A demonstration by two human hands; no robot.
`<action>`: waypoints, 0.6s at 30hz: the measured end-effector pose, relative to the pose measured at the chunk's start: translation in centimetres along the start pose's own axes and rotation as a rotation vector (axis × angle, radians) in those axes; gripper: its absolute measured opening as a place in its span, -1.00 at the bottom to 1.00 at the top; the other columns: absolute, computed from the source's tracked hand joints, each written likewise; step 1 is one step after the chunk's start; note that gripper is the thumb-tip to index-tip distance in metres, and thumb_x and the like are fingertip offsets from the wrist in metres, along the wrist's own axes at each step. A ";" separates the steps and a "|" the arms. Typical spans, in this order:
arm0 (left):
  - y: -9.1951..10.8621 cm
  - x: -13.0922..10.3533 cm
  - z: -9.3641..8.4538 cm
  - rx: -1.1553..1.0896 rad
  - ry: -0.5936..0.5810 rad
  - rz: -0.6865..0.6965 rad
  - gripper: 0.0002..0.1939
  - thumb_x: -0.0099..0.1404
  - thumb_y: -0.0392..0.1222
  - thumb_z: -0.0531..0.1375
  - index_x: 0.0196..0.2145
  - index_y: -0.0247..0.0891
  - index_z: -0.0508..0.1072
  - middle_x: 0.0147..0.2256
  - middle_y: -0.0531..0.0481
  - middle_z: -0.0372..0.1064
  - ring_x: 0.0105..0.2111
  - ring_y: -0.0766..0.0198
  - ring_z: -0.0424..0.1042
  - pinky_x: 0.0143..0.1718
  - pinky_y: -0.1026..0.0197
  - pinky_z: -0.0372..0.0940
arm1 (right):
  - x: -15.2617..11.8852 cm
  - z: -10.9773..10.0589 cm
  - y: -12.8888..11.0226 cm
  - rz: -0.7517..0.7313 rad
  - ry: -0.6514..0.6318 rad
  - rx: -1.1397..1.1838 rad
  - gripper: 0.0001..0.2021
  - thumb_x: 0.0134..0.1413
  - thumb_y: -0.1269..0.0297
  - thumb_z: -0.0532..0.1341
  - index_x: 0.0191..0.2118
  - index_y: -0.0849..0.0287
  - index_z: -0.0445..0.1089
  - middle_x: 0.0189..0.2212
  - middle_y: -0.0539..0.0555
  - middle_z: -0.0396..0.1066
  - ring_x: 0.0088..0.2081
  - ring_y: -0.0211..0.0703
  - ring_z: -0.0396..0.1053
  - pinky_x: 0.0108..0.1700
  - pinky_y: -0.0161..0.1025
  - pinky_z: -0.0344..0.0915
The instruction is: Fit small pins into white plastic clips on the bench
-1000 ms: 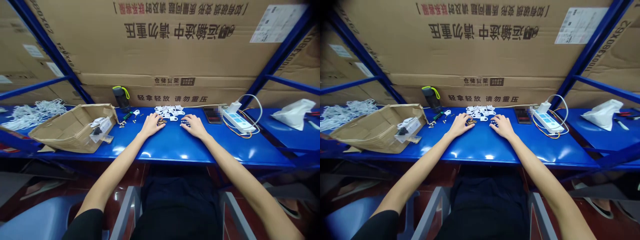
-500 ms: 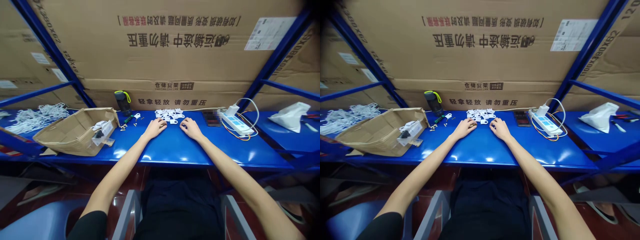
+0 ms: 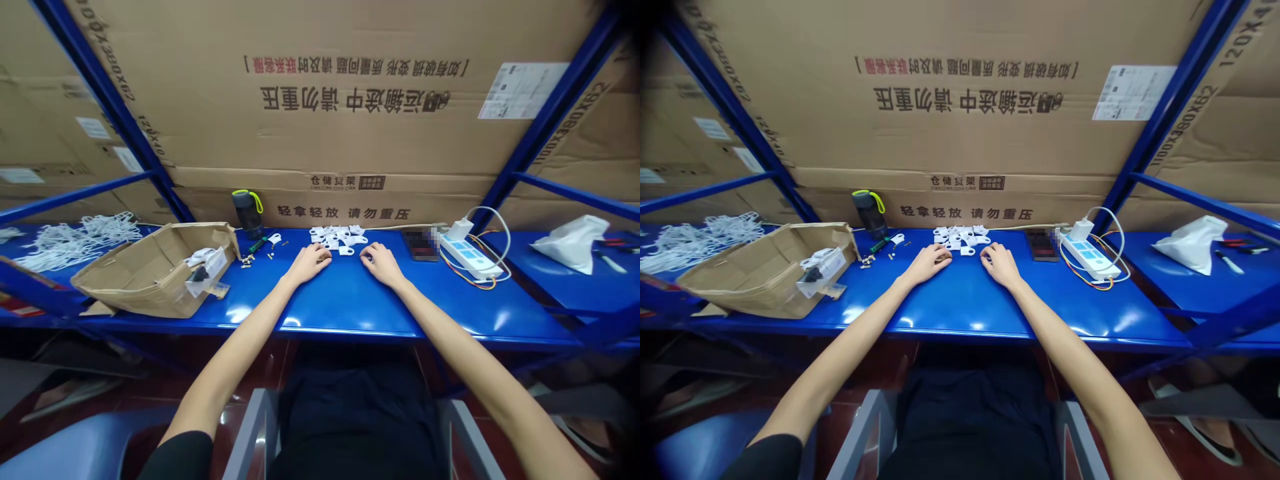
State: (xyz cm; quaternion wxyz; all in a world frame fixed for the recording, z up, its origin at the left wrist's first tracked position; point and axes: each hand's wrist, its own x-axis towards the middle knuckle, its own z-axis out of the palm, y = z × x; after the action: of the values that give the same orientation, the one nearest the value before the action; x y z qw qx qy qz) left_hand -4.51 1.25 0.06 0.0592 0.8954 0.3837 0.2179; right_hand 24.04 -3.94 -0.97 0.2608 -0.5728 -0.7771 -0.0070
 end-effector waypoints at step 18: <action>3.3 -7.1 -1.6 0.123 0.137 -0.138 -0.25 0.47 0.23 0.20 0.42 -0.22 0.19 0.42 -0.33 0.13 0.45 -0.15 0.09 0.44 -0.19 0.01 | -5.8 -1.8 1.3 0.154 -0.033 0.126 -0.19 0.34 -0.08 0.20 0.50 0.33 0.09 0.52 0.42 -0.03 0.53 0.26 -0.03 0.48 0.19 0.08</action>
State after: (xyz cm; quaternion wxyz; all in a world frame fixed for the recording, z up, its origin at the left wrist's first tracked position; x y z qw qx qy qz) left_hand -7.36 -6.23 0.00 -0.0073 0.8518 0.4603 0.2501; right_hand 27.10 -9.17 -2.21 0.2835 -0.6133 -0.7338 0.0715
